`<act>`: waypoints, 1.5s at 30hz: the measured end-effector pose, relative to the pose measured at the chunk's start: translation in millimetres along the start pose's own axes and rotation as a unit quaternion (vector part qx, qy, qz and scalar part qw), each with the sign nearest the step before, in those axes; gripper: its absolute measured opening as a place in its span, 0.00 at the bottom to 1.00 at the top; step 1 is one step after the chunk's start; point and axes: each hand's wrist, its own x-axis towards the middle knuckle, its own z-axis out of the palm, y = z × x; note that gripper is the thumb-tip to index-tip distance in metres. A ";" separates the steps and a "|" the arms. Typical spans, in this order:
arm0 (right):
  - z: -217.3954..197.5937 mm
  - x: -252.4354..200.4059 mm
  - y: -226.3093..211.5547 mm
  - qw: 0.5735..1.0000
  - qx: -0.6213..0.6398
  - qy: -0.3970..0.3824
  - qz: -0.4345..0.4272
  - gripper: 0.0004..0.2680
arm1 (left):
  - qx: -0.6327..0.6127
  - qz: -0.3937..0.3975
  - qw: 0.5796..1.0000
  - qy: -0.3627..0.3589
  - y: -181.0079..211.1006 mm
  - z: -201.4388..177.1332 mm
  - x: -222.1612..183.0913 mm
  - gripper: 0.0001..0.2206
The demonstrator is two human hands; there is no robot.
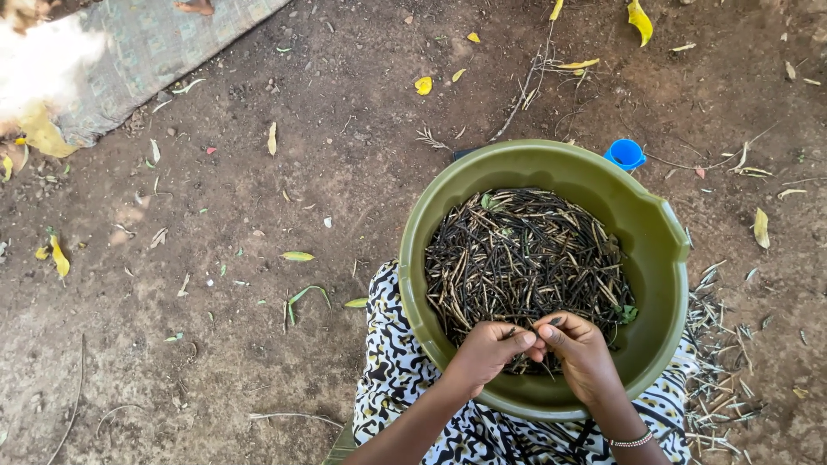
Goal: Shelling dried beans by hand into a plastic bowl while sitting outdoors.
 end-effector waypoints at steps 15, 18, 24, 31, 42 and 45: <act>19.2 -11.4 -8.1 1.000 0.009 -0.009 -0.001 0.05 | 0.123 0.075 0.986 0.088 26.8 9.5 -19.8 0.07; 17.9 -11.7 -9.7 0.999 0.012 -0.041 -0.030 0.05 | 0.115 0.055 0.988 0.091 34.7 11.1 -23.8 0.09; 6.2 -7.3 2.2 0.997 0.043 -0.057 -0.008 0.10 | 0.033 0.077 0.993 0.085 15.6 5.7 -11.7 0.09; 22.7 -11.4 -16.4 0.991 0.125 -0.033 0.034 0.07 | 0.082 0.110 0.985 0.105 23.3 8.1 -15.7 0.09; 38.1 -15.9 -27.9 0.999 -0.037 -0.009 0.023 0.10 | 0.192 0.041 0.972 0.133 34.4 12.3 -24.8 0.12; 21.7 -7.6 8.9 1.000 -0.003 0.006 -0.013 0.10 | 0.122 0.077 0.982 0.120 31.4 8.4 -24.6 0.11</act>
